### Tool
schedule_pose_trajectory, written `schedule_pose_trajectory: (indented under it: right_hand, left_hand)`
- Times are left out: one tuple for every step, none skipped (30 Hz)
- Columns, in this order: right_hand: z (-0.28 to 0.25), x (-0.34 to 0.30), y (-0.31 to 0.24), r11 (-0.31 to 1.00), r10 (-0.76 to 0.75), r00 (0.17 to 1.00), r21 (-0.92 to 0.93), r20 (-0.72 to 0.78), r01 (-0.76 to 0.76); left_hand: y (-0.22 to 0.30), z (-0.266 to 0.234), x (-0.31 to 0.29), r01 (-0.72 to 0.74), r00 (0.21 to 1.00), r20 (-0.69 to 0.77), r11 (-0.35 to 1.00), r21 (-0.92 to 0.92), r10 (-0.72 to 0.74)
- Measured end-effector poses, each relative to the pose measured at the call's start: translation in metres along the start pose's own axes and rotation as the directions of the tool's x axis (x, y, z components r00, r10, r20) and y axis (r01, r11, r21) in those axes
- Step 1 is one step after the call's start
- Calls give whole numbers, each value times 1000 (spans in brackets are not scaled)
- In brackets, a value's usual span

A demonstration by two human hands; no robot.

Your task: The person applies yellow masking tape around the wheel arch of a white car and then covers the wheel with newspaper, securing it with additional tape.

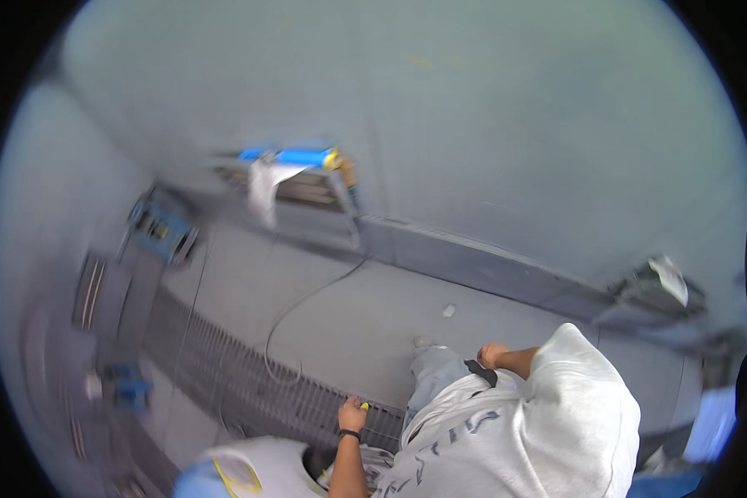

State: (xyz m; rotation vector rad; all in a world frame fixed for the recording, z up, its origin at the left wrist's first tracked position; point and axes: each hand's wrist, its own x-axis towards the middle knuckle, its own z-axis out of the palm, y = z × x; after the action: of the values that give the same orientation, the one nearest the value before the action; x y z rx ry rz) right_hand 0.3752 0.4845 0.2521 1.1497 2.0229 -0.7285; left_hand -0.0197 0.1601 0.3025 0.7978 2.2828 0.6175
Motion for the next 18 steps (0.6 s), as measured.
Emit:
schedule_pose_trajectory:
  right_hand:
    - [22,10,4,990,142,990,14,-9,-142]
    - [43,18,10,957,288,958,33,-3,-288]
    - [53,26,24,976,95,975,176,202,-132]
    - [61,38,25,984,34,979,167,199,-68]
    - [66,45,24,963,27,1000,268,4,-27]
    - [61,54,24,954,-8,1000,298,-12,12]
    - [53,57,22,943,-44,999,328,-29,51]
    - [40,58,22,937,-16,1000,350,-24,23]
    - [26,53,20,928,93,983,372,-161,-27]
    - [11,42,23,931,-65,924,311,-376,192]
    - [-6,29,25,905,72,914,412,-398,108]
    - [-17,11,28,864,173,884,497,-434,75]
    - [-27,-10,34,831,226,865,552,-449,70]
    - [-30,-34,43,793,268,842,604,-468,84]
    - [-27,-62,54,750,367,819,661,-440,19]
    - [-23,-87,62,701,460,790,712,-406,-41]
    - [-18,-108,72,645,521,760,763,-390,-51]
    - [-13,-129,88,602,563,732,797,-384,-46]
  left_hand:
    - [15,-4,13,-27,1000,2,1000,-14,27]
    - [30,-6,25,-49,999,14,999,-23,50]
    - [42,-6,33,-61,998,28,997,-36,62]
    - [54,-4,41,-65,997,39,995,-72,68]
    - [63,-1,46,-78,993,85,995,-59,83]
    - [70,3,49,-89,987,127,994,-62,96]
    - [76,9,52,-36,983,177,998,-50,45]
    - [81,16,54,-114,967,232,993,17,107]
    - [84,23,56,-148,951,287,984,96,115]
    - [85,31,59,-203,938,316,966,159,145]
    - [86,39,63,-259,908,383,945,202,167]
    - [86,48,66,-285,890,419,938,197,182]
    - [85,57,71,-315,871,447,930,188,204]
    - [83,65,75,-317,861,469,928,193,197]
    - [81,75,79,-310,853,490,930,199,180]
    - [78,83,83,-359,820,528,916,176,220]
    - [75,91,86,-381,790,569,910,165,227]
    - [72,98,90,-358,777,596,921,152,203]
